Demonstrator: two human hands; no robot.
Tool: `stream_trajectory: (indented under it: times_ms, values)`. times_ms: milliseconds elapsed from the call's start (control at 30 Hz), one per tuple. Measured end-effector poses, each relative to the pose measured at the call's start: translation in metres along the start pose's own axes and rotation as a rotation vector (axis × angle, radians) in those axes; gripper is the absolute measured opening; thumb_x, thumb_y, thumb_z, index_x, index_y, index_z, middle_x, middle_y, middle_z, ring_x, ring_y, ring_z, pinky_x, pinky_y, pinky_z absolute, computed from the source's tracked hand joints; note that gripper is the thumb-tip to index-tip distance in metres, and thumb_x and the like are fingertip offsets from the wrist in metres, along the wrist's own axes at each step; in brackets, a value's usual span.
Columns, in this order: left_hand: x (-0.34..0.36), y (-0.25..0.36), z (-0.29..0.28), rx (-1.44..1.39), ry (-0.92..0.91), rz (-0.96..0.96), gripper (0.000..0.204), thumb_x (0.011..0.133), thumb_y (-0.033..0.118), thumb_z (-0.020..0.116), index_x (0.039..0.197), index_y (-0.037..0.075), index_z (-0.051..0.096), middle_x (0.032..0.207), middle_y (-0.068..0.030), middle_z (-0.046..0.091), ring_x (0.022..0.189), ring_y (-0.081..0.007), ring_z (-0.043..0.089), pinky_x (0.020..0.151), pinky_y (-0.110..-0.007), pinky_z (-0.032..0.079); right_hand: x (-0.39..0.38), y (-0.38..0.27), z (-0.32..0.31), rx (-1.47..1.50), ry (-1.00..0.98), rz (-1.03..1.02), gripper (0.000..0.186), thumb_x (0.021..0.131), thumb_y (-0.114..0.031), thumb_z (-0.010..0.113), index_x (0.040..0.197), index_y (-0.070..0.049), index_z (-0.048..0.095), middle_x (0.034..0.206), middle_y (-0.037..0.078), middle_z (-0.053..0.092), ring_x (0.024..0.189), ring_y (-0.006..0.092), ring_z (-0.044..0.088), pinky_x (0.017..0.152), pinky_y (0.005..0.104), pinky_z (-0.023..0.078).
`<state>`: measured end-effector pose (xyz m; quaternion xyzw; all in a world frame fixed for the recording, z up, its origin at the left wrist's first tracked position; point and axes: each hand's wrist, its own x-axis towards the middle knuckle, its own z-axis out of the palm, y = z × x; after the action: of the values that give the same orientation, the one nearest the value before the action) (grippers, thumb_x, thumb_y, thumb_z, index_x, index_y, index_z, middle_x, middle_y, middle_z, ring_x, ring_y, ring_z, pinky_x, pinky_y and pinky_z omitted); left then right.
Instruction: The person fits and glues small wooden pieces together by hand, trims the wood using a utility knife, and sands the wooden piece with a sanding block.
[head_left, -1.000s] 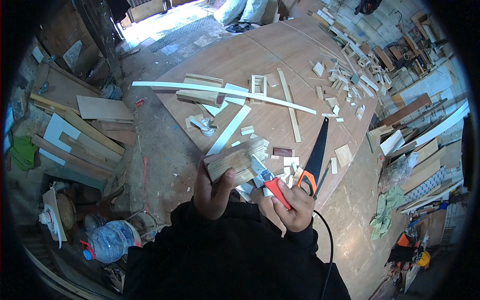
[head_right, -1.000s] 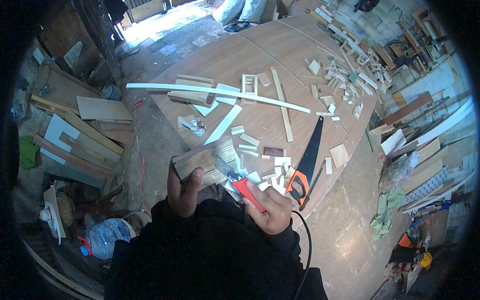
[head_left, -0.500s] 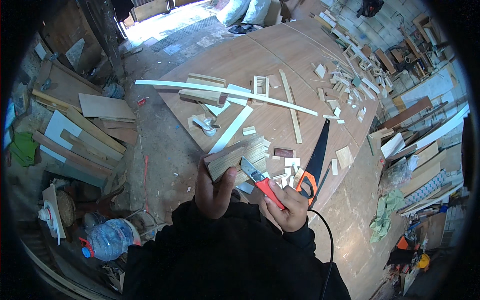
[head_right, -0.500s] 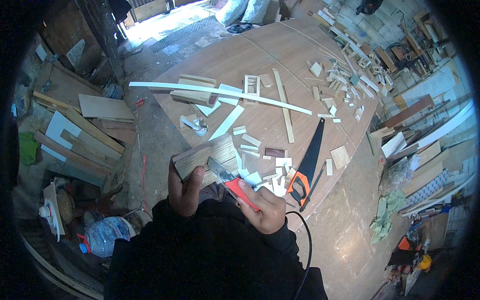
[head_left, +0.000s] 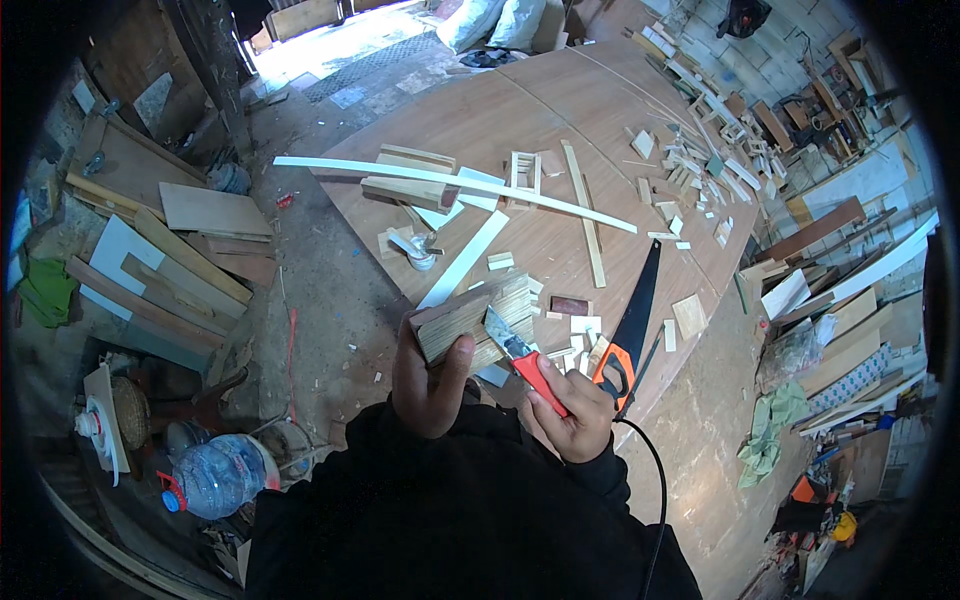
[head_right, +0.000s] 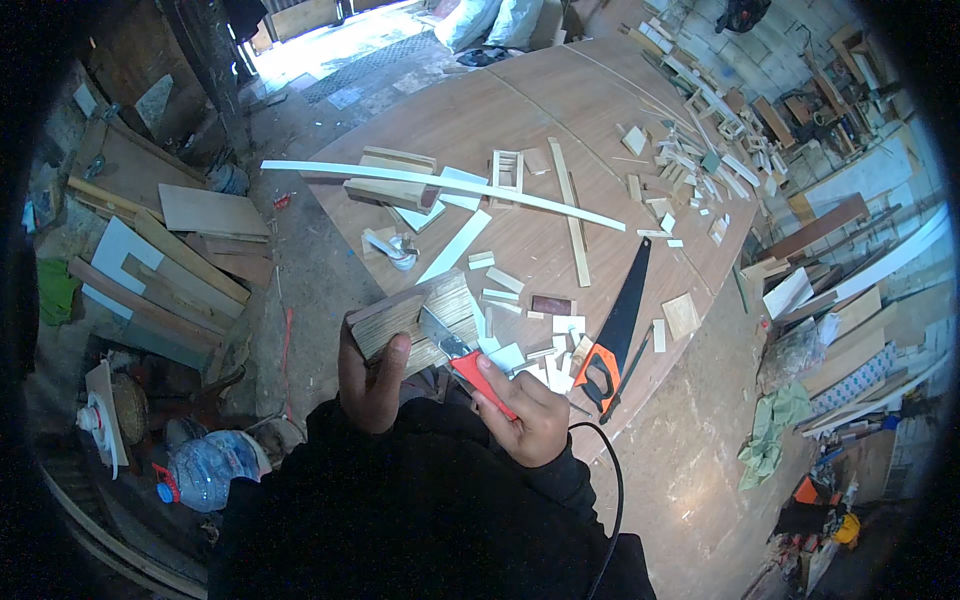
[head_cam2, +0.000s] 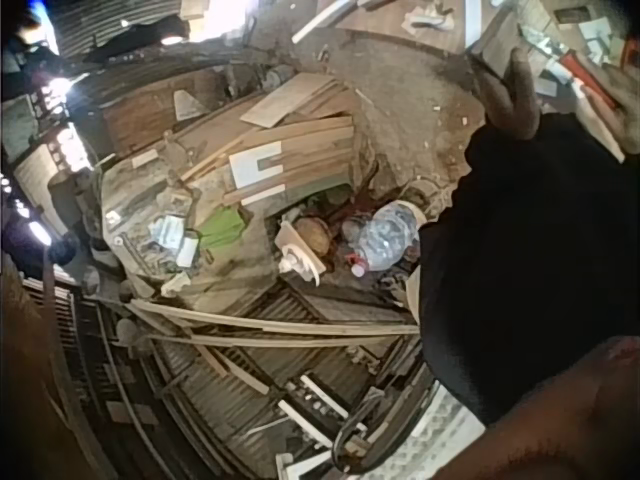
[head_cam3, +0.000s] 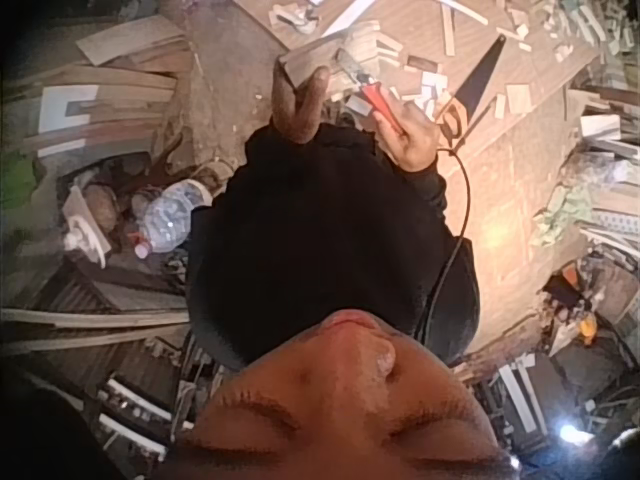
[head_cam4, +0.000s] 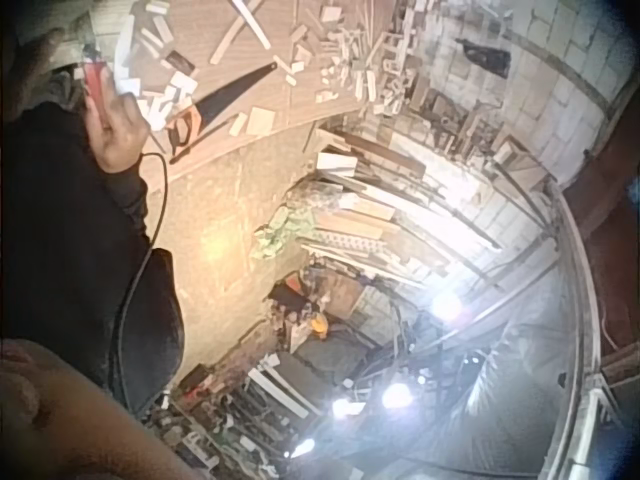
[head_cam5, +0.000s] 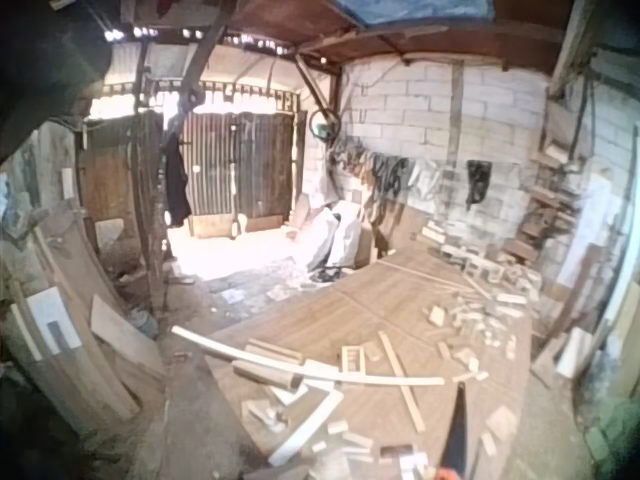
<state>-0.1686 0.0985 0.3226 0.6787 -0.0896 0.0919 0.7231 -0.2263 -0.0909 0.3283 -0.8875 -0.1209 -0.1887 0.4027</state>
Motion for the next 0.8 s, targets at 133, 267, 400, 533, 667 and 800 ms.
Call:
stream_trajectory:
  times_ms: [133,267,400,533,667,800]
  values:
    - [0.001,0.002,-0.001,-0.02,-0.01,0.023,0.031,0.094,0.017,0.054,0.114,-0.004,0.043,0.101,-0.0142,0.053,0.09,-0.0171,0.055,0.076,-0.032,0.048,0.0,0.001,0.001,0.003,0.0,0.0,0.049,0.075,-0.007,0.075,0.122,-0.009,0.063,0.06,0.006,0.043,0.047,0.0176,0.045,0.046,0.0297,0.037]
    - [0.001,0.003,-0.001,0.019,-0.002,0.059,0.029,0.094,0.017,0.054,0.111,-0.004,0.043,0.099,-0.0137,0.053,0.087,-0.0165,0.054,0.075,-0.032,0.047,0.0,-0.001,0.0,0.019,-0.017,-0.003,0.048,0.075,-0.004,0.074,0.122,-0.004,0.062,0.06,0.007,0.043,0.048,0.0166,0.043,0.047,0.0284,0.035]
    - [0.0,0.0,-0.002,0.047,-0.03,0.078,0.029,0.094,0.017,0.054,0.112,-0.004,0.044,0.099,-0.014,0.053,0.087,-0.0166,0.054,0.074,-0.032,0.047,-0.004,0.003,0.0,-0.01,-0.024,0.013,0.049,0.076,-0.009,0.076,0.122,-0.008,0.063,0.06,0.007,0.045,0.047,0.0176,0.045,0.046,0.0295,0.037]
    - [0.001,0.005,-0.003,0.08,-0.065,0.073,0.031,0.093,0.017,0.054,0.113,-0.004,0.044,0.099,-0.0147,0.054,0.087,-0.0175,0.056,0.074,-0.032,0.047,-0.005,0.003,-0.002,0.007,-0.033,0.022,0.049,0.076,-0.009,0.075,0.123,-0.008,0.062,0.06,0.007,0.046,0.047,0.017,0.045,0.046,0.0293,0.038]
    - [0.0,0.001,-0.001,0.046,-0.1,0.073,0.032,0.093,0.016,0.055,0.114,-0.005,0.045,0.099,-0.0158,0.056,0.087,-0.0189,0.057,0.075,-0.033,0.048,-0.008,0.005,-0.004,-0.005,-0.019,0.02,0.048,0.077,-0.009,0.075,0.124,-0.008,0.062,0.061,0.008,0.047,0.048,0.0165,0.045,0.047,0.0294,0.038]
    - [-0.001,0.002,0.006,0.084,-0.077,0.048,0.037,0.092,0.022,0.057,0.114,-0.005,0.045,0.098,-0.0161,0.055,0.087,-0.0194,0.057,0.074,-0.034,0.048,-0.01,0.005,-0.006,-0.01,0.0,0.027,0.047,0.077,-0.008,0.074,0.123,-0.007,0.062,0.061,0.008,0.047,0.048,0.0166,0.046,0.046,0.0291,0.038]
